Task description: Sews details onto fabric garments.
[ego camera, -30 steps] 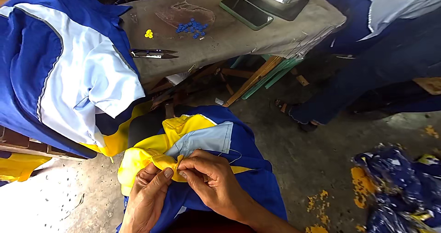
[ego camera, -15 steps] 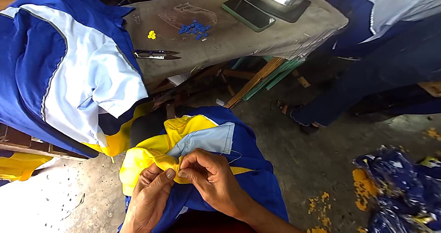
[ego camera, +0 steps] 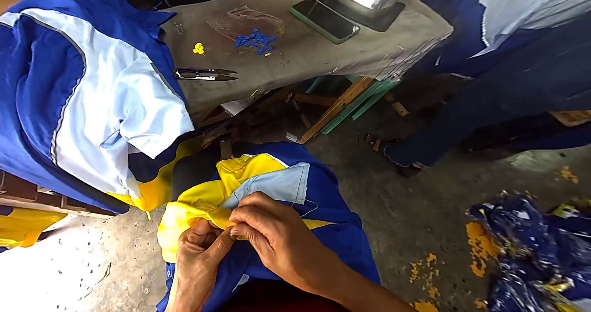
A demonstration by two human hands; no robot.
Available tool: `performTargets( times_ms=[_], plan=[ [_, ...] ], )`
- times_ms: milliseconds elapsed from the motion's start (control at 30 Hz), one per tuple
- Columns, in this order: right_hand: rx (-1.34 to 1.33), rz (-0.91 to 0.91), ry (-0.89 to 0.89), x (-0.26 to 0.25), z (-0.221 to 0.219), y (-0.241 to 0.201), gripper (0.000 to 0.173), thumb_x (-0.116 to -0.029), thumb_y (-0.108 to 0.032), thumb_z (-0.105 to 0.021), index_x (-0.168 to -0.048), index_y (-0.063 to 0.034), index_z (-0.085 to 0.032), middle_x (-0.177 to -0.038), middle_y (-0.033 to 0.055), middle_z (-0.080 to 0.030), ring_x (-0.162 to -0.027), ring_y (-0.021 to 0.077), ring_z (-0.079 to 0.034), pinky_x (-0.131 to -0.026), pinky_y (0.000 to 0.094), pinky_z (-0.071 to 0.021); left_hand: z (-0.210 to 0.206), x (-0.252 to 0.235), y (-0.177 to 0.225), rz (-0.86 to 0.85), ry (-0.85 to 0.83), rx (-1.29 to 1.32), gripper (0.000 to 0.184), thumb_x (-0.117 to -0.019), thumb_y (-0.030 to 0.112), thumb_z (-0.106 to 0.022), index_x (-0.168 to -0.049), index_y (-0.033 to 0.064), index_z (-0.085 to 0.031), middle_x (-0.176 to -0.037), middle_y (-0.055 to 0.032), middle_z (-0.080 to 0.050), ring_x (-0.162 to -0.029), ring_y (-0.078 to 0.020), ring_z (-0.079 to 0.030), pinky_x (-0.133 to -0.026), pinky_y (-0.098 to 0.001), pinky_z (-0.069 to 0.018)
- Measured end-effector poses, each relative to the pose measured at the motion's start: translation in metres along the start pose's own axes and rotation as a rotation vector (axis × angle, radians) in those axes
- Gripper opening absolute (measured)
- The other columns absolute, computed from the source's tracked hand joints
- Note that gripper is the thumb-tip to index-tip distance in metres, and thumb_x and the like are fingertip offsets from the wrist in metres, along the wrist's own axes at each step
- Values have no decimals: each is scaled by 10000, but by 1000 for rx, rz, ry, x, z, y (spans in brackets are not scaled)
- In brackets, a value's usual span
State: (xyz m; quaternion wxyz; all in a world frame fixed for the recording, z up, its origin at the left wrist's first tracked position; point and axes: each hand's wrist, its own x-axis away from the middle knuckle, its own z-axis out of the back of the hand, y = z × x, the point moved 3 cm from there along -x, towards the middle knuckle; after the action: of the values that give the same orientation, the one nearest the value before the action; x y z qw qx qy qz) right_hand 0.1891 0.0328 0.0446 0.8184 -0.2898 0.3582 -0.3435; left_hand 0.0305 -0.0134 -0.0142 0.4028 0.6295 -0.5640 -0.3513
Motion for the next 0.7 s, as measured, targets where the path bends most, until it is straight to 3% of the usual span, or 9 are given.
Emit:
performTargets(
  times_ms=[67, 133, 200, 233, 300, 367, 500, 600, 700],
  plan=[
    [32, 31, -8, -3, -6, 1, 187, -1032, -147, -563, -966, -62, -717, -938, 67, -644, -923, 147, -623, -817, 227, -521, 0, 2, 1, -26, -16, -52, 133, -860, 24, -784, -989, 16, -751, -918, -102, -767, -829, -135, -743, -807, -295, -622],
    [39, 97, 9, -5, -13, -4, 216, -1045, -161, -535, -950, -68, -705, -933, 69, -657, -933, 191, -623, -816, 297, -514, 1, 5, 1, -45, -12, -135, 93, -848, 69, -788, -931, 77, -746, -842, -28, -756, -756, -79, -720, -732, -246, -614],
    [-39, 180, -42, -5, -15, -16, 211, -1054, -162, -517, -964, -61, -678, -910, 79, -668, -891, 202, -652, -768, 317, -541, 0, 6, 0, -32, 0, -179, 75, -836, 183, -803, -876, 168, -741, -775, 69, -723, -710, 2, -678, -672, -185, -581],
    [-113, 210, -119, -4, -15, -22, 203, -1063, -161, -510, -979, -53, -661, -875, 82, -660, -846, 196, -661, -732, 313, -547, 0, 6, 2, -2, 3, -166, 64, -846, 174, -777, -898, 165, -742, -795, 68, -729, -735, 0, -684, -693, -190, -582],
    [-346, 229, -338, -1, -12, -28, 181, -1062, -138, -518, -990, -28, -643, -806, 89, -637, -771, 183, -653, -695, 303, -534, 0, 4, 7, 89, 26, -78, 87, -900, 64, -709, -985, 68, -725, -859, -17, -755, -780, -67, -717, -747, -238, -603],
    [-552, 199, -469, 3, -10, -25, 178, -1042, -99, -555, -986, 12, -682, -817, 107, -658, -791, 165, -652, -735, 275, -520, 0, 1, 10, 155, 13, 49, 160, -941, 14, -656, -1095, 4, -695, -964, -88, -770, -872, -127, -744, -831, -289, -614],
    [-539, 115, -284, 4, 4, -1, 183, -1019, -106, -613, -997, -3, -763, -947, 87, -711, -928, 114, -661, -840, 239, -534, 4, 1, 2, 156, -61, 218, 212, -973, 50, -648, -1178, 8, -678, -1038, -111, -756, -930, -137, -738, -875, -310, -605],
    [-283, 25, -140, 0, 13, 13, 191, -1008, -140, -630, -1115, -34, -748, -884, 46, -691, -815, 72, -634, -755, 195, -525, 6, 1, -2, 158, -64, 270, 254, -953, 55, -685, -1200, -2, -677, -1092, -145, -738, -999, -188, -726, -945, -381, -585],
    [-186, -56, -166, -3, 13, 13, 230, -993, -140, -645, -1195, -30, -652, -829, 19, -654, -713, 52, -589, -680, 166, -503, 6, 1, -2, 165, -55, 289, 275, -942, 45, -693, -1210, -14, -670, -1110, -165, -733, -1015, -215, -727, -958, -405, -581]
  ],
)
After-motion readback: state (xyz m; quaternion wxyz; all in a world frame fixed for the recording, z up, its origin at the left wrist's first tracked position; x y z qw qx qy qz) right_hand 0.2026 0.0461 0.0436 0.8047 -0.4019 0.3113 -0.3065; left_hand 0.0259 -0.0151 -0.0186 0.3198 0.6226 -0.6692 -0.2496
